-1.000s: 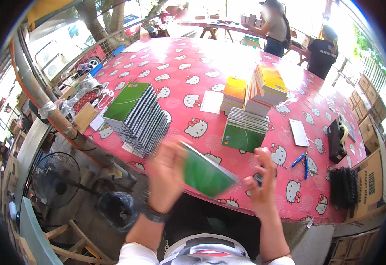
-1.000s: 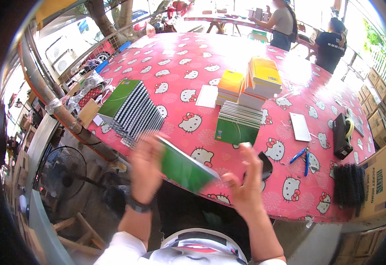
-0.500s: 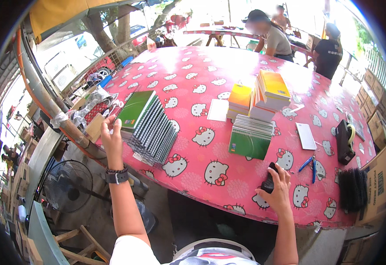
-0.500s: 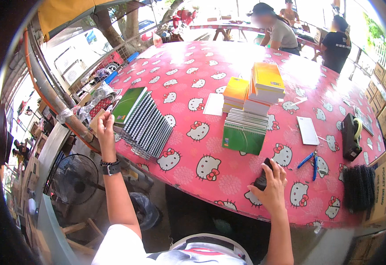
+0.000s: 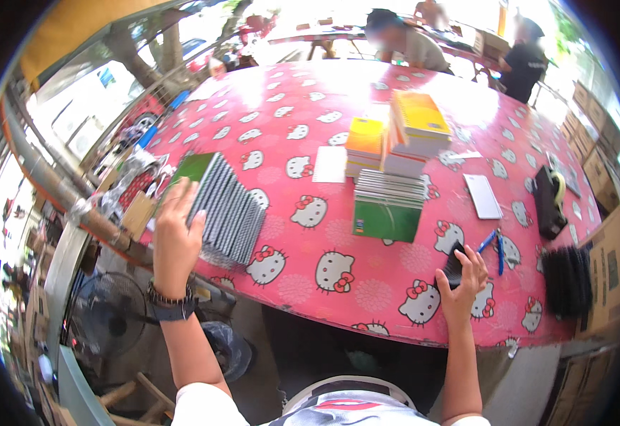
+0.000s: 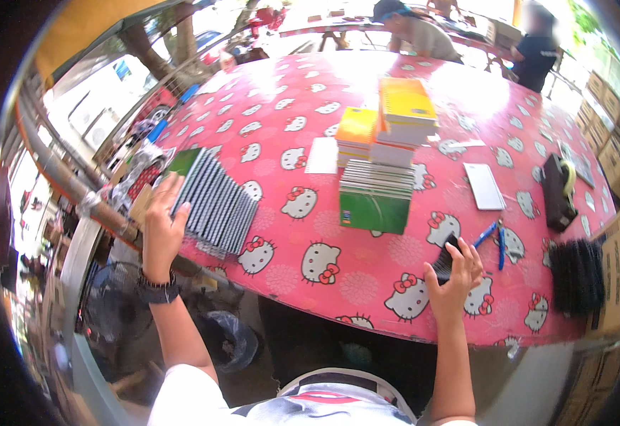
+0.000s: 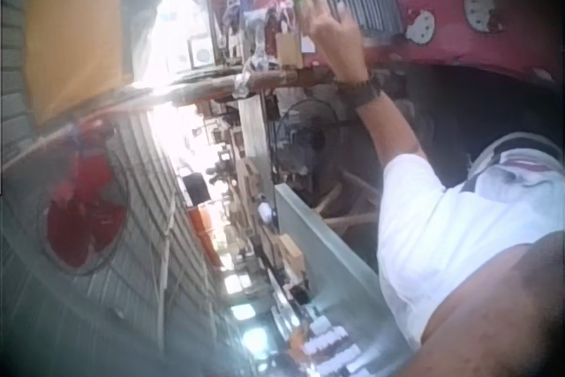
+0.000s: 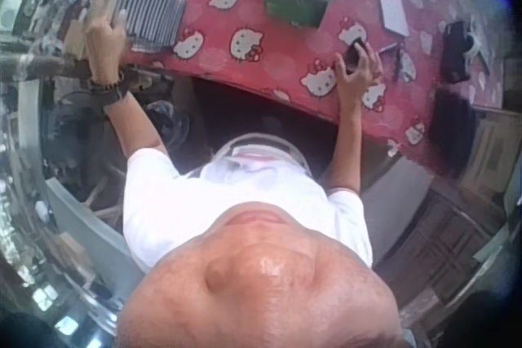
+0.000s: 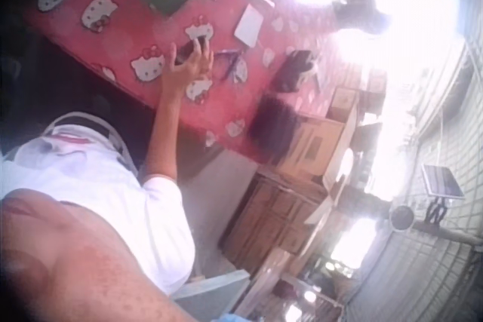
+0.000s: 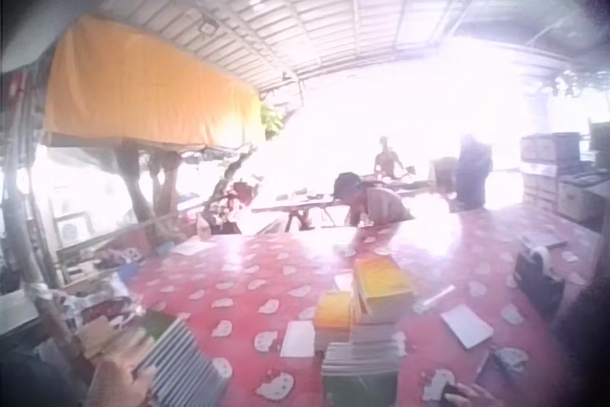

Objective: The person binds notebooks by manually inserting a plastic spiral through the punched holes of the paper and covers, then trims the excess spiral with pliers and places the finished notebook onto a stack.

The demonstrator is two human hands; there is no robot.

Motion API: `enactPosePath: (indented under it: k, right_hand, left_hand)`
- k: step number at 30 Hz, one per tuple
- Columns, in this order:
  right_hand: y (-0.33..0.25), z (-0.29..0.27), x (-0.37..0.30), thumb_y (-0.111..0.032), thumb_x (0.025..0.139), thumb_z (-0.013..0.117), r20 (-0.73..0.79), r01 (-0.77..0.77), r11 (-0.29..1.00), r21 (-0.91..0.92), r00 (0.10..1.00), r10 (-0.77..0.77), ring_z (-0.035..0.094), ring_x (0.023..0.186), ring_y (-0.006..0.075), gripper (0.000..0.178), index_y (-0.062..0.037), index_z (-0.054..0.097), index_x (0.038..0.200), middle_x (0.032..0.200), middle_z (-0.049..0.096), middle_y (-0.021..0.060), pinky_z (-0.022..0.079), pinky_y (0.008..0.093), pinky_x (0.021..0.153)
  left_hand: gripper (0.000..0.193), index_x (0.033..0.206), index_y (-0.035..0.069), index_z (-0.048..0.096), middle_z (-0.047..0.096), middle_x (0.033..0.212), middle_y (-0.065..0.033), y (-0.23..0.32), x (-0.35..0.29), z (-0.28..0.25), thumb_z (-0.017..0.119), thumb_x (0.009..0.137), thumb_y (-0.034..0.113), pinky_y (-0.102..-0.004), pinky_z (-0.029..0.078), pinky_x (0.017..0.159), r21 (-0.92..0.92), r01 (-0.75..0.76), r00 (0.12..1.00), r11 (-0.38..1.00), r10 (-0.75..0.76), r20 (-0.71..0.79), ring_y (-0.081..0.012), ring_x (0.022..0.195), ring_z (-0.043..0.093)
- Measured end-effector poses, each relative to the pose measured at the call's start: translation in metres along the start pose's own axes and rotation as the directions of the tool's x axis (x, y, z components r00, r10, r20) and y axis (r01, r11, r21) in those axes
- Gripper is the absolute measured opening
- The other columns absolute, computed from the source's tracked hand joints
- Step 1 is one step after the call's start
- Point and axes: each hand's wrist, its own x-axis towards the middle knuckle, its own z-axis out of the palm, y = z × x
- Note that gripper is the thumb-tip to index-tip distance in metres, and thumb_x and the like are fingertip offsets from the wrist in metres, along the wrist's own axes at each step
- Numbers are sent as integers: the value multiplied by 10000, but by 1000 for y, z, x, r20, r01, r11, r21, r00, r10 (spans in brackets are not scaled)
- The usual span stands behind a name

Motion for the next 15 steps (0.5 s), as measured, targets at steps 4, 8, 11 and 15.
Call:
enactPosePath:
  k: [4,8,11,15]
  right_hand:
    - [6,-1,6,-256,722,698,-80,18,996,88,997,-11,398,1219,311,407,-96,598,1082,1230,547,81,237,475,999]
    - [-2,-1,5,-194,716,705,-118,69,985,156,992,-50,425,1184,303,311,-91,625,998,1174,581,77,278,446,977]
    - [4,-5,2,-184,713,708,-128,45,978,204,992,-19,431,1168,295,297,-92,623,982,1169,585,74,287,441,968]
    - [8,-6,5,-162,715,698,-177,42,969,244,984,2,461,1124,293,262,-83,618,952,1097,609,79,299,434,960]
  left_hand:
    - [405,1177,59,595,568,1238,-103,76,7,38,677,794,164,-415,365,1008,-299,-196,971,934,142,-191,-301,1168,496]
    - [328,1063,81,646,632,1044,-38,151,6,142,713,753,166,-365,438,857,-344,-512,855,787,504,-121,-227,999,570]
    - [324,1025,102,659,626,1047,-20,175,12,199,726,720,187,-362,431,859,-431,-499,849,751,524,-69,-218,991,570]
    - [308,1007,125,670,614,1049,8,178,21,212,727,713,199,-347,413,880,-400,-456,867,795,497,-1,-202,970,567]
